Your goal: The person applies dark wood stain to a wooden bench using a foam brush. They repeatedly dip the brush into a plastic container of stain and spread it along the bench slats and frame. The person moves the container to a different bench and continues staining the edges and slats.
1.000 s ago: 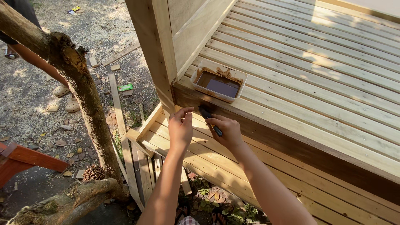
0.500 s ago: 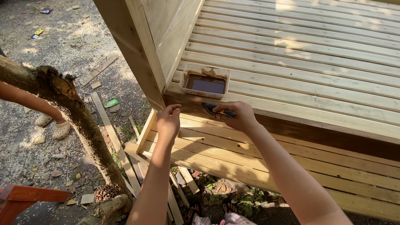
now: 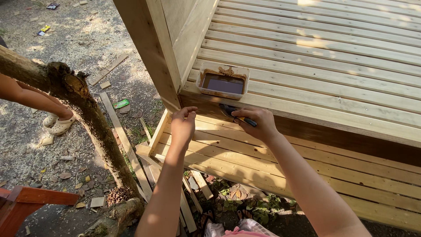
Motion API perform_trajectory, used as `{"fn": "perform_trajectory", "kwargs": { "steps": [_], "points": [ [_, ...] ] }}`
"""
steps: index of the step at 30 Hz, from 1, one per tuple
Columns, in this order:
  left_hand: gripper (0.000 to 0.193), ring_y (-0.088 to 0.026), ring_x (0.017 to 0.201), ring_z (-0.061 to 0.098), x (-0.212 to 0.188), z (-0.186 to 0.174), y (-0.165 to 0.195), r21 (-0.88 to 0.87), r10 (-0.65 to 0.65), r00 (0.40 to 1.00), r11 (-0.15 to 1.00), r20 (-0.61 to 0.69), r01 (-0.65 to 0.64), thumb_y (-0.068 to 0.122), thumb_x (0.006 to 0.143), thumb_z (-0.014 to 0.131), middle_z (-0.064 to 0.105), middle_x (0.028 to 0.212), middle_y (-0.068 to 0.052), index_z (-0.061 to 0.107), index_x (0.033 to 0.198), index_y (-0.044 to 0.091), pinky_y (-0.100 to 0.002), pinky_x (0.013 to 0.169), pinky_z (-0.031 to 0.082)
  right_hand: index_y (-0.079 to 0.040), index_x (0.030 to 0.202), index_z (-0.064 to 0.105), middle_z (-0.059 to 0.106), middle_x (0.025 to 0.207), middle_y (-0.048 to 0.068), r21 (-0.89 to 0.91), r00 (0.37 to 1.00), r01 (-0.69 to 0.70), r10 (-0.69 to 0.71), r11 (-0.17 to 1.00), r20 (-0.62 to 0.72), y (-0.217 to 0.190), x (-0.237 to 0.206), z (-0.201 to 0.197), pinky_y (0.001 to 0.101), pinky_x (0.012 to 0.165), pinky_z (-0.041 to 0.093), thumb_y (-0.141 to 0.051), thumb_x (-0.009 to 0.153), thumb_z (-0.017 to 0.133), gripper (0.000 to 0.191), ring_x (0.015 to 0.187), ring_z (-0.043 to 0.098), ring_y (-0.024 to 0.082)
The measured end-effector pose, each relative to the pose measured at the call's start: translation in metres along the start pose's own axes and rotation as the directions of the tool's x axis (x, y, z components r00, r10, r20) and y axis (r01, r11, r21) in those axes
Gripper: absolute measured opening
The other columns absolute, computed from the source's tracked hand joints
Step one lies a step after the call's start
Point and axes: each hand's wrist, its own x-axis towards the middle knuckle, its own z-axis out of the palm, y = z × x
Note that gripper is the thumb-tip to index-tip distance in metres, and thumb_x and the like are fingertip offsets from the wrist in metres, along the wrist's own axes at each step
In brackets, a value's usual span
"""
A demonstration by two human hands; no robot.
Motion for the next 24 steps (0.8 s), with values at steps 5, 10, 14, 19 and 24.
{"fn": "perform_trajectory", "kwargs": {
  "steps": [5,10,14,19,24],
  "points": [
    [0.028,-0.027,0.088,0.062,-0.011,-0.017,0.01,-0.089,-0.203,0.979,0.975,0.029,0.205,0.02,0.095,0.06,0.067,0.102,-0.015,0.075,0.116,0.009,-0.036,0.08,0.049,-0.028,0.108,0.078,0.077,0.108,-0.002,0.036,0.983,0.183,-0.182,0.983,-0.015,-0.01,0.017,0.029,0.0339,0.066,0.06,-0.021,0.083,0.076,0.027,0.081,0.074,0.021],
    [0.029,-0.025,0.097,0.065,-0.021,-0.024,0.005,0.037,-0.089,0.996,0.995,-0.03,0.09,0.019,0.092,0.061,0.064,0.11,-0.013,0.077,0.114,0.009,-0.034,0.088,0.049,-0.028,0.106,0.079,0.078,0.106,-0.002,0.046,0.984,0.17,-0.172,0.984,0.054,-0.027,0.041,0.079,0.0378,0.064,0.058,-0.019,0.083,0.076,0.025,0.08,0.074,0.024],
    [0.03,-0.026,0.097,0.065,-0.028,-0.029,-0.01,0.057,-0.122,0.992,0.991,-0.024,0.123,0.019,0.092,0.059,0.066,0.107,-0.015,0.077,0.114,0.009,-0.036,0.089,0.049,-0.025,0.108,0.079,0.076,0.115,0.005,0.035,0.957,0.283,-0.285,0.958,0.059,-0.027,0.036,0.102,0.0403,0.063,0.058,-0.014,0.075,0.073,0.036,0.085,0.074,0.028],
    [0.031,-0.027,0.098,0.065,-0.033,-0.037,-0.031,0.078,-0.109,0.994,0.991,-0.032,0.111,0.019,0.091,0.059,0.068,0.102,-0.016,0.078,0.114,0.01,-0.036,0.09,0.049,-0.027,0.105,0.079,0.077,0.11,0.005,-0.014,0.978,0.204,-0.205,0.979,-0.045,-0.002,-0.006,0.082,0.0365,0.066,0.061,-0.014,0.08,0.076,0.027,0.082,0.075,0.025],
    [0.029,-0.028,0.1,0.06,-0.035,-0.038,-0.048,0.184,-0.04,0.996,0.981,-0.075,0.054,0.019,0.091,0.061,0.07,0.097,-0.014,0.079,0.113,0.013,-0.036,0.092,0.047,-0.024,0.1,0.078,0.078,0.106,0.002,-0.053,0.97,0.179,-0.185,0.982,-0.159,0.002,-0.021,0.093,0.0346,0.06,0.059,-0.013,0.084,0.079,0.02,0.075,0.074,0.023]
  ]
}}
